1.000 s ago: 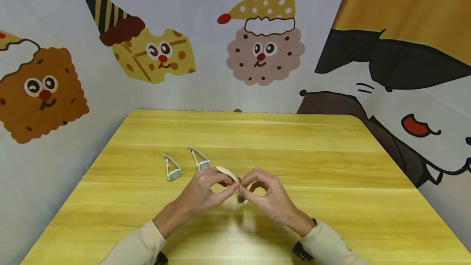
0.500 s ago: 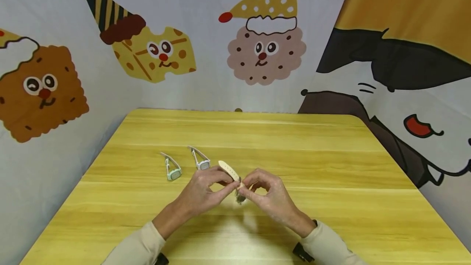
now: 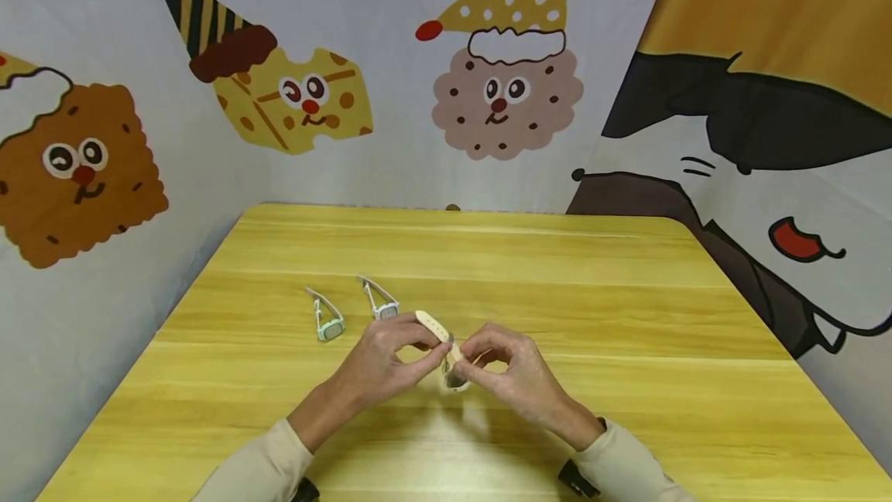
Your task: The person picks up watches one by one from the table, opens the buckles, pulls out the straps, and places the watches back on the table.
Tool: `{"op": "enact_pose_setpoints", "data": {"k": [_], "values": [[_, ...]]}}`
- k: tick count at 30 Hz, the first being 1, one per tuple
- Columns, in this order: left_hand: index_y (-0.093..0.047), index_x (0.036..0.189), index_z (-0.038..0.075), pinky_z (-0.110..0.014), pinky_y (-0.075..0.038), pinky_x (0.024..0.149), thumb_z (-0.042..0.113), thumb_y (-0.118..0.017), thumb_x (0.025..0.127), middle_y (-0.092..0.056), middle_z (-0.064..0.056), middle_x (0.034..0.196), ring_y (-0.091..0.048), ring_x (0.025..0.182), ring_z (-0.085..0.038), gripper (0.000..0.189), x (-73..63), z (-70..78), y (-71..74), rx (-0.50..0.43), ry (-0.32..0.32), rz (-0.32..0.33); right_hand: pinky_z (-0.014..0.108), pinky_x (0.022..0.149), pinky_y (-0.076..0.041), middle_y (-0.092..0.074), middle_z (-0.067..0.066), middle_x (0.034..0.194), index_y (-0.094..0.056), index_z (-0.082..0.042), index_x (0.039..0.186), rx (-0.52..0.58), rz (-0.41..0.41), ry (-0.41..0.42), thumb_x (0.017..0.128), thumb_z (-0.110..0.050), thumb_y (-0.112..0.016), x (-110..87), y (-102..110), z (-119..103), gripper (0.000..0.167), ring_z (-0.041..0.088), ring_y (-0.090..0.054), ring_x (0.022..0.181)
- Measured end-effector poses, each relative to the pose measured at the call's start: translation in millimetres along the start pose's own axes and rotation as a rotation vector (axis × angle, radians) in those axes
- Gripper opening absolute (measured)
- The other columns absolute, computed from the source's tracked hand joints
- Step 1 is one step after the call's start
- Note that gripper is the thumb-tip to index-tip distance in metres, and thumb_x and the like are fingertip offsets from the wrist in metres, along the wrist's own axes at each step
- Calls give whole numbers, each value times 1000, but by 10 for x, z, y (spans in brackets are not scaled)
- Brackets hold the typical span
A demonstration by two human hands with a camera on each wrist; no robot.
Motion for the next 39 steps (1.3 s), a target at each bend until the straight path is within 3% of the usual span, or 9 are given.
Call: {"op": "enact_pose_setpoints", "data": {"k": [11, 18, 30, 39], "values": [[-77, 84, 9, -18, -57, 68, 5, -74, 90, -72, 5, 85, -65, 78, -4, 8, -6, -3, 37, -2, -7, 7, 38, 79, -61, -69, 1, 99, -74, -9, 100, -23, -23, -11, 92, -8, -77, -7, 0, 27, 8, 21, -68, 89], [-76, 86, 6, -19, -58, 68, -4, -73, 89, -72, 1, 83, -67, 74, -7, 11, 20, 38, 69, -33, -69, 41, 38, 78, -61, -69, 2, 99, -74, -6, 100, -32, -28, -2, 93, -7, -77, -13, 16, 12, 8, 21, -69, 90], [-77, 86, 7, -19, -58, 68, -4, -74, 89, -71, 2, 82, -67, 74, -8, 12, -2, 24, 78, -25, -56, 65, 38, 78, -61, -69, 3, 99, -74, -11, 100, -20, -22, -5, 93, -7, -77, -47, 24, 20, 8, 21, -69, 89], [-76, 86, 6, -19, -58, 70, 3, -71, 95, -72, 0, 83, -68, 75, -11, 10, -11, 54, 123, 15, -96, 133, 39, 78, -61, -69, 2, 100, -75, -9, 100, -6, -19, -5, 92, -7, -77, -40, 21, 13, 9, 22, -69, 89]]}}
Point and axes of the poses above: each hand's wrist, its own x-axis towards the middle knuckle, its own y-axis out of the back of the hand, z = x × y, the point moved 8 cm from there along x, towards the middle knuckle
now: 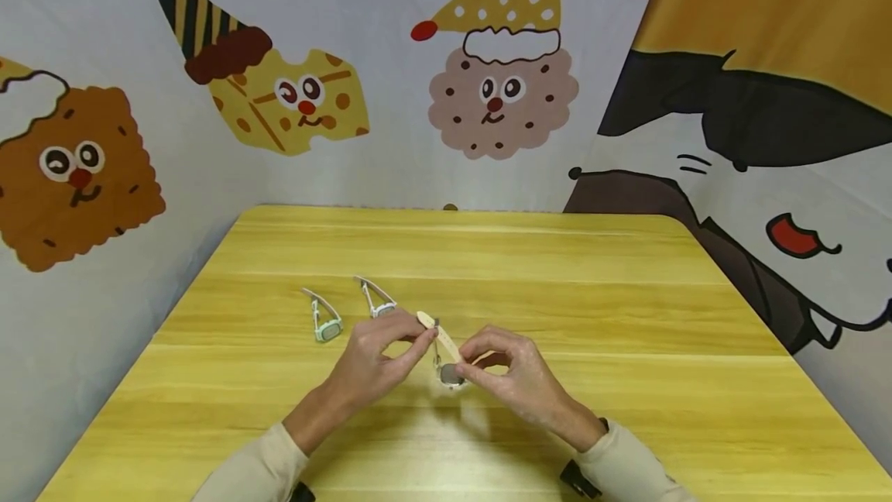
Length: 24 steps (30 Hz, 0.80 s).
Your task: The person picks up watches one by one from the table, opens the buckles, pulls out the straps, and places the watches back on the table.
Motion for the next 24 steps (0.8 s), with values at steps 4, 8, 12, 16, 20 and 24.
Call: {"op": "enact_pose_setpoints", "data": {"k": [4, 8, 12, 16, 20, 24], "values": [[-75, 88, 6, -21, -58, 72, 8, -69, 99, -73, -2, 86, -69, 77, -14, 12, 5, 22, 23, 10, -18, 33, 40, 77, -61, -70, 3, 100, -74, -8, 101, 1, 3, 15, 92, -7, -77, -4, 2, -29, 10, 22, -70, 89], [-73, 90, 5, -20, -58, 73, 12, -66, 101, -72, -5, 89, -70, 79, -17, 15, 15, 17, 34, 9, -12, 50, 41, 77, -61, -70, 5, 101, -74, -8, 102, 1, 9, 14, 92, -7, -77, -16, 24, -40, 11, 22, -70, 90], [-72, 91, 2, -22, -59, 74, 13, -64, 103, -72, -8, 92, -70, 82, -21, 18, 16, -8, 69, -18, 3, 96, 43, 77, -61, -70, 5, 102, -74, -8, 102, 16, 26, 3, 91, -5, -77, -28, 55, -25, 11, 23, -70, 92], [-70, 91, 2, -25, -60, 73, 13, -63, 103, -72, -10, 94, -71, 84, -23, 18, -6, -44, 99, -57, 37, 139, 45, 77, -61, -70, 7, 103, -72, -7, 102, 30, 47, 6, 91, -1, -76, -37, 72, -15, 13, 25, -70, 93], [-66, 96, 3, -27, -61, 67, 4, -66, 100, -72, -10, 95, -71, 84, -23, 4, -44, -96, 81, -118, 126, 135, 44, 77, -62, -70, 9, 101, -71, -4, 104, 39, 68, 30, 92, 3, -74, -28, 67, -39, 15, 27, -70, 92], [-60, 107, 3, -31, -61, 63, -8, -66, 96, -71, -10, 98, -71, 85, -25, 17, -64, -141, -7, -217, 236, 92, 43, 77, -62, -70, 10, 101, -72, -2, 105, 38, 85, 59, 92, 5, -73, 7, 40, -68, 15, 28, -69, 92]]}}
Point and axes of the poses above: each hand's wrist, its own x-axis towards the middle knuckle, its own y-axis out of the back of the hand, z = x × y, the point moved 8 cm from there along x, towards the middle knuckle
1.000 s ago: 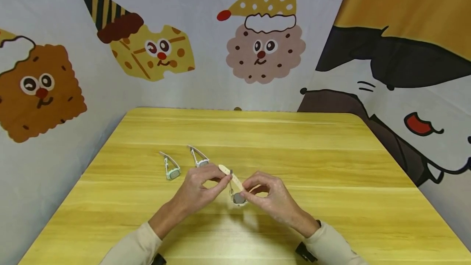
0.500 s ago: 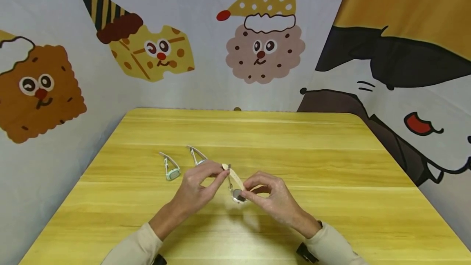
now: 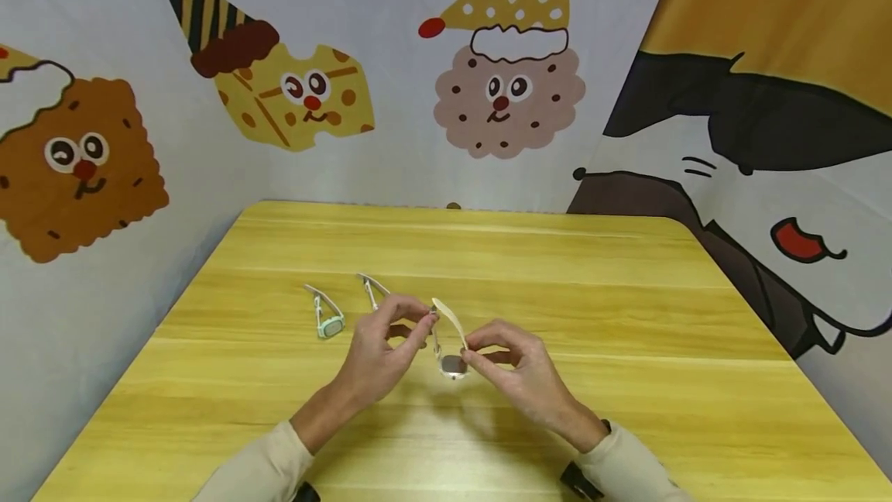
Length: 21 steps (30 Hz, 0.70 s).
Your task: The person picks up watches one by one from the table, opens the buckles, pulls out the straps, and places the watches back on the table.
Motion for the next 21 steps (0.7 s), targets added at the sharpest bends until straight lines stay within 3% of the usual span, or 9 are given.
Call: {"op": "enact_pose_setpoints", "data": {"k": [5, 10, 14, 21], "values": [[-54, 113, 3, -32, -62, 66, -8, -65, 96, -70, -9, 100, -70, 84, -29, 23, -5, -26, -121, -44, 56, -30, 41, 78, -61, -71, 6, 102, -74, -8, 105, -38, -10, 11, 93, 2, -73, 33, -46, -1, 16, 24, -68, 94], [-53, 112, 3, -34, -62, 66, -8, -68, 94, -72, -8, 99, -72, 82, -24, 26, -5, -29, -174, -37, 47, -24, 36, 75, -60, -73, 1, 101, -77, -11, 106, -108, -32, 21, 94, -5, -75, 47, -70, 7, 14, 20, -69, 90], [-53, 112, 3, -33, -62, 67, -6, -70, 94, -73, -8, 100, -72, 85, -20, 26, 11, -31, -203, -25, 56, -28, 34, 71, -58, -74, 2, 96, -78, -8, 105, -149, -28, 46, 91, -2, -77, 55, -62, -21, 16, 18, -68, 83], [-54, 104, 5, -31, -62, 62, -6, -70, 94, -73, -11, 95, -73, 82, -21, 22, 25, -43, -204, -33, 44, 1, 38, 76, -59, -75, -2, 97, -79, -14, 101, -154, -35, 19, 91, -6, -78, 72, -47, 3, 13, 17, -69, 88]]}}
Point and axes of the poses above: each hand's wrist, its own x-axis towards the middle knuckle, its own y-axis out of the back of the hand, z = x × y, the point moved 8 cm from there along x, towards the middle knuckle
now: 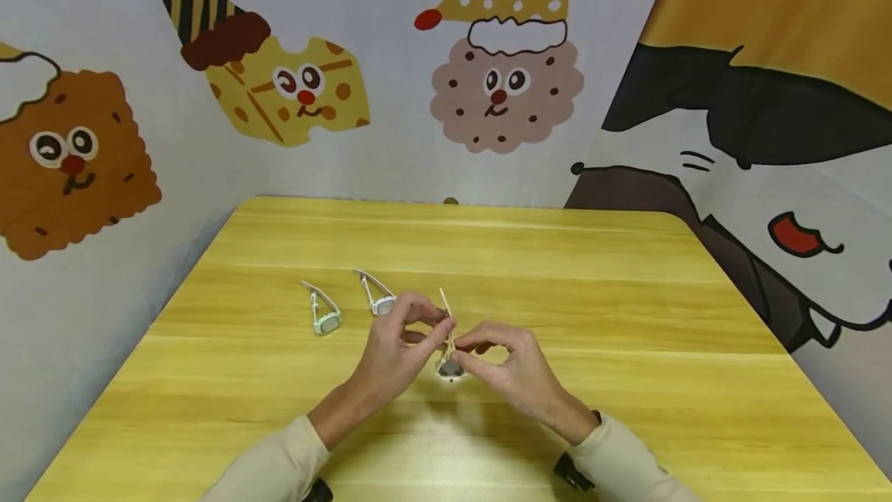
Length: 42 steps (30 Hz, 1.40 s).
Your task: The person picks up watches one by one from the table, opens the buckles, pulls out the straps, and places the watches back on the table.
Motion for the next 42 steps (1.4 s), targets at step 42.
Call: {"op": "enact_pose_setpoints", "data": {"k": [42], "values": [[-49, 125, 8, -36, -54, 86, 16, -55, 107, -64, 1, 115, -61, 109, -21, 21, -130, -197, 293, 91, 273, -1, 37, 66, -62, -73, 14, 79, -75, 9, 96, -132, 34, -802, 90, -6, -74, 444, 1119, 1454, 16, 20, -70, 65]]}}
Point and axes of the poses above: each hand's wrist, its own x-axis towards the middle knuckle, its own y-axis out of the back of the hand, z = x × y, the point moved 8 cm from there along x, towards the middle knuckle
